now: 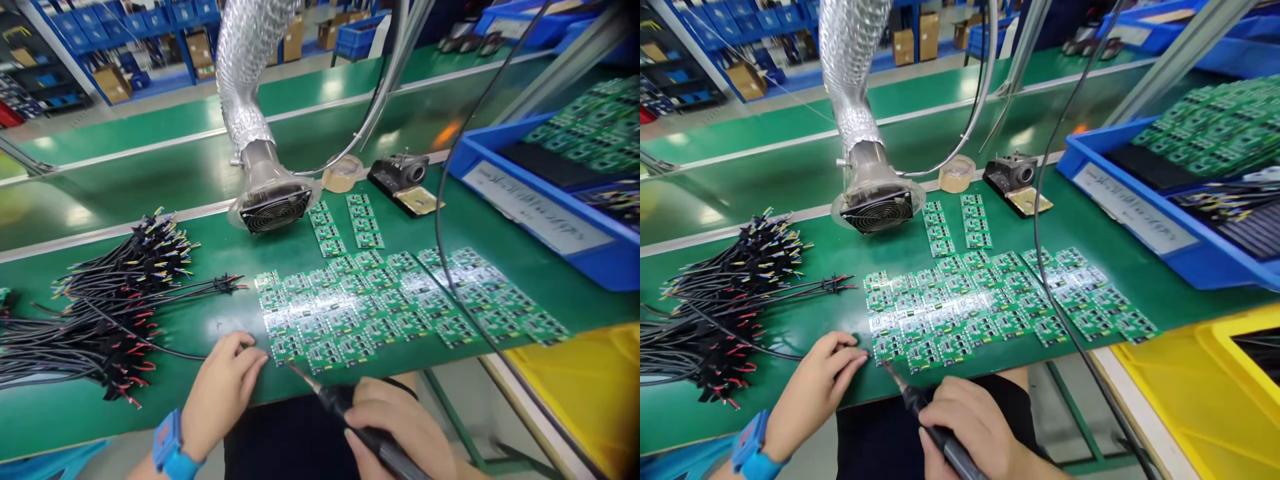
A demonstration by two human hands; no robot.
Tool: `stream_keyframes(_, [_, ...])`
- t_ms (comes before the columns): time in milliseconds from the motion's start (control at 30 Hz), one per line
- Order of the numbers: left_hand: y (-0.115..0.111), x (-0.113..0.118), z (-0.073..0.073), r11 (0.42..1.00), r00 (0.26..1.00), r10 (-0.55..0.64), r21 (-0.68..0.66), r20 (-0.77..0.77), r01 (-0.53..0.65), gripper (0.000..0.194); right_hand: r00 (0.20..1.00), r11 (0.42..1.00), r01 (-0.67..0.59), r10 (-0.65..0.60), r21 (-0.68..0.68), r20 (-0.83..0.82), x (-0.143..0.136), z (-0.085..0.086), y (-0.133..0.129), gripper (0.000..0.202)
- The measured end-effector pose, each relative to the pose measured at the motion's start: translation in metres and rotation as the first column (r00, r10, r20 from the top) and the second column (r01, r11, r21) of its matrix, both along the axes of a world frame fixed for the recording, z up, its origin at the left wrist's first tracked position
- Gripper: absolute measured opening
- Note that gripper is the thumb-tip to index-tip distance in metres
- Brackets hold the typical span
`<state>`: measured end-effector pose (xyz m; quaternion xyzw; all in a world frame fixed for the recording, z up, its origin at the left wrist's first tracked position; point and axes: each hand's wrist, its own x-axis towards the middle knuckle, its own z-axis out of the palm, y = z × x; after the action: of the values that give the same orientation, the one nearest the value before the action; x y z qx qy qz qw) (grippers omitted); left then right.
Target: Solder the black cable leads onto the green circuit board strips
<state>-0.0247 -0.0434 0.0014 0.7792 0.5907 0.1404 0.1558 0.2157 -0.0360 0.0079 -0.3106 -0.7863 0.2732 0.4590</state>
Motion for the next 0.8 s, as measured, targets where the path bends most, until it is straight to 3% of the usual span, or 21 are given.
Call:
stream_keyframes(133, [-0.010,0.009,-0.002,0.996,0.995,0.046,-0.075,0.083,-0.040,0.018,0.999,0.995,-0.021,0.018,0.096,0.028,-0.008,-0.004,-0.005,0.023])
stream_keyframes(233, [-0.008,0.011,-0.003,0.994,0.991,0.057,-0.096,0.121,-0.046,0.018,0.993,0.997,-0.024,0.016,0.070,0.121,-0.012,-0.003,-0.006,0.022])
stream_keyframes(800, [-0.009,0.012,-0.010,0.999,0.988,0.037,-0.013,0.148,-0.035,0.014,0.959,0.997,-0.015,-0.007,0.073,0.283,-0.020,0.006,-0.009,0.019])
